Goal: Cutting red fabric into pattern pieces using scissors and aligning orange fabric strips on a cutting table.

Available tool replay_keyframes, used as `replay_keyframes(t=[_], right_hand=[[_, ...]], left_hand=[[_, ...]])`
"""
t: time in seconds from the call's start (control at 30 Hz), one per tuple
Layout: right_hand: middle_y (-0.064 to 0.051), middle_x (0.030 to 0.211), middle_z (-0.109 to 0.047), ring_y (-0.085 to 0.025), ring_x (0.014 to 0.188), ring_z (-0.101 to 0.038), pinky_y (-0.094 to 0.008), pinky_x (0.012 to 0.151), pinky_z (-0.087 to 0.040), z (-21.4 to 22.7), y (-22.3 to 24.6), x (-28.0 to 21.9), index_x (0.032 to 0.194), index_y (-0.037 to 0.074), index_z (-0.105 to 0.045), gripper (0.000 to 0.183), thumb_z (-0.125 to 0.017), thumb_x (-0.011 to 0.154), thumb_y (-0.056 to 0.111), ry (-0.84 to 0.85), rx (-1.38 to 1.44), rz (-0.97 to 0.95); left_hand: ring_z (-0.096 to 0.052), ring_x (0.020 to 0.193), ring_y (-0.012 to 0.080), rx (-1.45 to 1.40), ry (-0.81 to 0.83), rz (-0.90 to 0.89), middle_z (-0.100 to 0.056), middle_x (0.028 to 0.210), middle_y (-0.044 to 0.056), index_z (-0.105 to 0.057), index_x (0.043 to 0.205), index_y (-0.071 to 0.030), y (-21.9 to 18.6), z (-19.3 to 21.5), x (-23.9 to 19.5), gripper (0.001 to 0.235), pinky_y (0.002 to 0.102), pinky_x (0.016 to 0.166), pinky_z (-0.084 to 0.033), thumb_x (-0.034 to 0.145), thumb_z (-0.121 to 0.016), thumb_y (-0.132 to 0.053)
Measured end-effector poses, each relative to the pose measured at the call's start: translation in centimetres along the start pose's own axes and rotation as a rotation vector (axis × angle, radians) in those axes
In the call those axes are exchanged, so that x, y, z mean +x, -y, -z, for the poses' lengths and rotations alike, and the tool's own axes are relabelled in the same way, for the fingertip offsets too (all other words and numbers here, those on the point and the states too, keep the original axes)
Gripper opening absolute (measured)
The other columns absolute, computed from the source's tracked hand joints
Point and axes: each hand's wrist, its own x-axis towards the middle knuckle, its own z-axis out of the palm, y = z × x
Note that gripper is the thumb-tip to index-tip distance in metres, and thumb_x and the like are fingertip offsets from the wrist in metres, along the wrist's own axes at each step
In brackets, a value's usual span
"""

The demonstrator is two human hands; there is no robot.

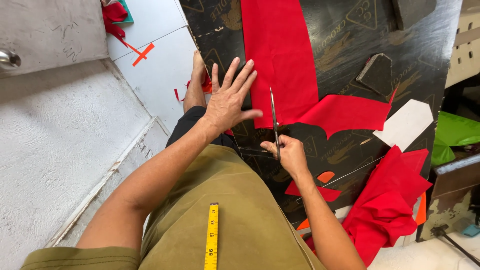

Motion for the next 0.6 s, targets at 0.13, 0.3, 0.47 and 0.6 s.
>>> replay_keyframes(t=[0.13,0.3,0.47,0.6], right_hand=[[-0.006,0.046,-0.061,-0.017,0.050,-0.058,-0.027,0.057,-0.044,0.3,2.4,0.4,0.064,0.010,-0.067,0.047,-0.093,0.074,0.048,0.014,-0.039,-0.007],[-0.006,0.049,-0.061,-0.019,0.053,-0.060,-0.029,0.058,-0.044,-0.2,2.8,2.4,0.066,0.013,-0.066,0.048,-0.092,0.073,0.053,0.003,-0.070,0.015],[-0.002,0.044,-0.060,-0.014,0.049,-0.059,-0.023,0.057,-0.043,0.3,4.0,1.8,0.062,0.013,-0.066,0.047,-0.092,0.074,0.050,-0.009,-0.050,-0.005],[-0.005,0.047,-0.061,-0.018,0.051,-0.059,-0.027,0.057,-0.044,0.6,5.0,2.8,0.064,0.013,-0.066,0.047,-0.093,0.072,0.051,0.009,-0.079,-0.013]], left_hand=[[-0.029,0.151,0.0331,0.018,-0.184,-0.052,-0.048,0.155,0.003,-0.066,0.133,-0.014,1.8,-0.7,1.4,0.060,0.071,0.122,-0.001,0.087,-0.083,-0.047],[-0.021,0.156,0.0291,-0.037,-0.127,-0.023,-0.037,0.166,0.004,-0.059,0.142,-0.014,1.8,0.4,2.2,0.076,0.067,0.124,0.003,0.081,-0.088,-0.047],[-0.017,0.158,0.0277,-0.035,-0.083,-0.006,-0.028,0.170,0.005,-0.054,0.150,-0.015,1.9,1.1,2.6,0.086,0.065,0.124,0.006,0.080,-0.090,-0.048],[-0.016,0.159,0.0276,-0.033,-0.054,0.003,-0.027,0.171,0.006,-0.052,0.152,-0.015,1.8,1.5,2.7,0.089,0.065,0.125,0.007,0.078,-0.090,-0.048]])
